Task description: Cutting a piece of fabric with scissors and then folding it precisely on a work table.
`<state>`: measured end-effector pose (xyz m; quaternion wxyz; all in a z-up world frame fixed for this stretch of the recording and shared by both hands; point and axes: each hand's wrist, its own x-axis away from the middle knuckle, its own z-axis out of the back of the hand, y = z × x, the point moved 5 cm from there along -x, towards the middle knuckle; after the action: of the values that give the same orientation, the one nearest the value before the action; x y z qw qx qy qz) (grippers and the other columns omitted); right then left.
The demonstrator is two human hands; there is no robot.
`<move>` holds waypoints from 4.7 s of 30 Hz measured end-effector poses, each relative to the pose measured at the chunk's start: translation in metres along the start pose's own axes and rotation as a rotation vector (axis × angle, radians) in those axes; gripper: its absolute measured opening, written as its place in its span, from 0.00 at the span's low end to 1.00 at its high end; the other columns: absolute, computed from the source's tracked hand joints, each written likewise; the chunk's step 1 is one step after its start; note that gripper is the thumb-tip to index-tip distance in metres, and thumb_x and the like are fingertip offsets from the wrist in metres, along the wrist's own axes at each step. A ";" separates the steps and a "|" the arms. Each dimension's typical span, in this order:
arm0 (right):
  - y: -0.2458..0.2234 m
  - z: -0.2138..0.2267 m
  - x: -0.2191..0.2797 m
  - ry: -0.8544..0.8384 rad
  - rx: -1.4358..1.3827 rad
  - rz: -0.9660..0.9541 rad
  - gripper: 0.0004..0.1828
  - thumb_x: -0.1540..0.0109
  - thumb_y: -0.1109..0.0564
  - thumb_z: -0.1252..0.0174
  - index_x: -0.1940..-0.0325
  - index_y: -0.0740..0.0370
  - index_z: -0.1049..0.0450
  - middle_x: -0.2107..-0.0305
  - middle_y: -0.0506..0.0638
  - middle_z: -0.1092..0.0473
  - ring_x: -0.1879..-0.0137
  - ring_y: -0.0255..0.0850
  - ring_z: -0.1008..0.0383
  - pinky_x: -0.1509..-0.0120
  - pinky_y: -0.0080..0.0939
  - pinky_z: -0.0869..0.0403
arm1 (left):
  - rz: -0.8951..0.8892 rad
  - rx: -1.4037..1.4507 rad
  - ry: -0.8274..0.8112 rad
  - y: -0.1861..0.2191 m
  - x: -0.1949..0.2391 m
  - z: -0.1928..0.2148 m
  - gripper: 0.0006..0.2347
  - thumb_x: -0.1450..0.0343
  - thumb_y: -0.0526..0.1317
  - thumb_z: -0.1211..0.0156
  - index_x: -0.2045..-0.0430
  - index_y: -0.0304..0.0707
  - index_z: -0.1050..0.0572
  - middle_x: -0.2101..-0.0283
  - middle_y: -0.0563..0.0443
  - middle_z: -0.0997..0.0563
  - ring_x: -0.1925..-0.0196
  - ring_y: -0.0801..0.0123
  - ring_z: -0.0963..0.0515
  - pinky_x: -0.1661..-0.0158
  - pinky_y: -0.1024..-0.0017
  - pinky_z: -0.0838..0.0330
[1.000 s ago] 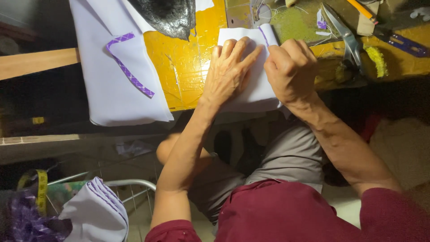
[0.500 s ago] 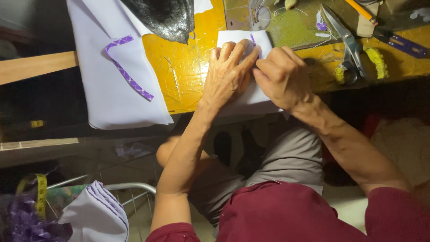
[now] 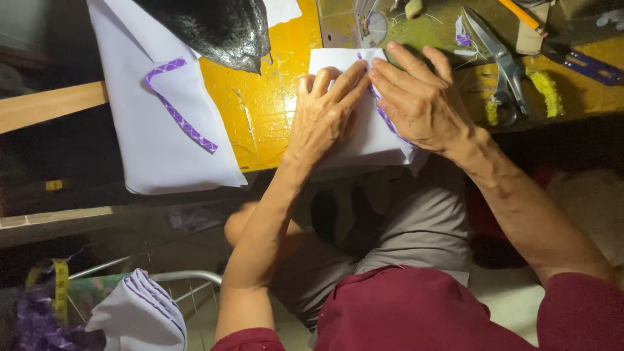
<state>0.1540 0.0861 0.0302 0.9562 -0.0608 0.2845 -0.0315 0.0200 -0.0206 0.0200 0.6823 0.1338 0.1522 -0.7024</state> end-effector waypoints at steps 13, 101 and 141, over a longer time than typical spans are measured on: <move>0.001 0.008 0.002 0.022 0.091 -0.061 0.19 0.31 0.54 0.40 0.39 0.65 0.19 0.41 0.55 0.22 0.27 0.56 0.31 0.28 0.59 0.44 | 0.009 -0.053 -0.049 0.004 -0.009 0.011 0.25 0.30 0.41 0.43 0.34 0.49 0.33 0.32 0.59 0.32 0.48 0.59 0.29 0.57 0.58 0.33; 0.012 0.011 -0.025 0.029 0.146 -0.013 0.21 0.35 0.48 0.40 0.43 0.60 0.18 0.41 0.51 0.22 0.35 0.49 0.28 0.32 0.53 0.40 | -0.037 -0.086 -0.132 -0.019 -0.021 0.008 0.27 0.30 0.41 0.41 0.32 0.51 0.34 0.27 0.62 0.36 0.46 0.59 0.30 0.55 0.59 0.35; 0.026 -0.015 -0.024 0.052 0.106 -0.056 0.24 0.32 0.46 0.43 0.39 0.63 0.19 0.42 0.55 0.22 0.35 0.51 0.29 0.36 0.56 0.40 | -0.052 0.062 -0.085 -0.041 -0.033 0.003 0.24 0.30 0.37 0.46 0.35 0.50 0.30 0.29 0.59 0.32 0.50 0.55 0.30 0.60 0.55 0.37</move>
<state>0.1266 0.1124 0.0270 0.9491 -0.0171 0.3055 -0.0746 -0.0201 0.0094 0.0369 0.6651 0.1210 0.1049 -0.7294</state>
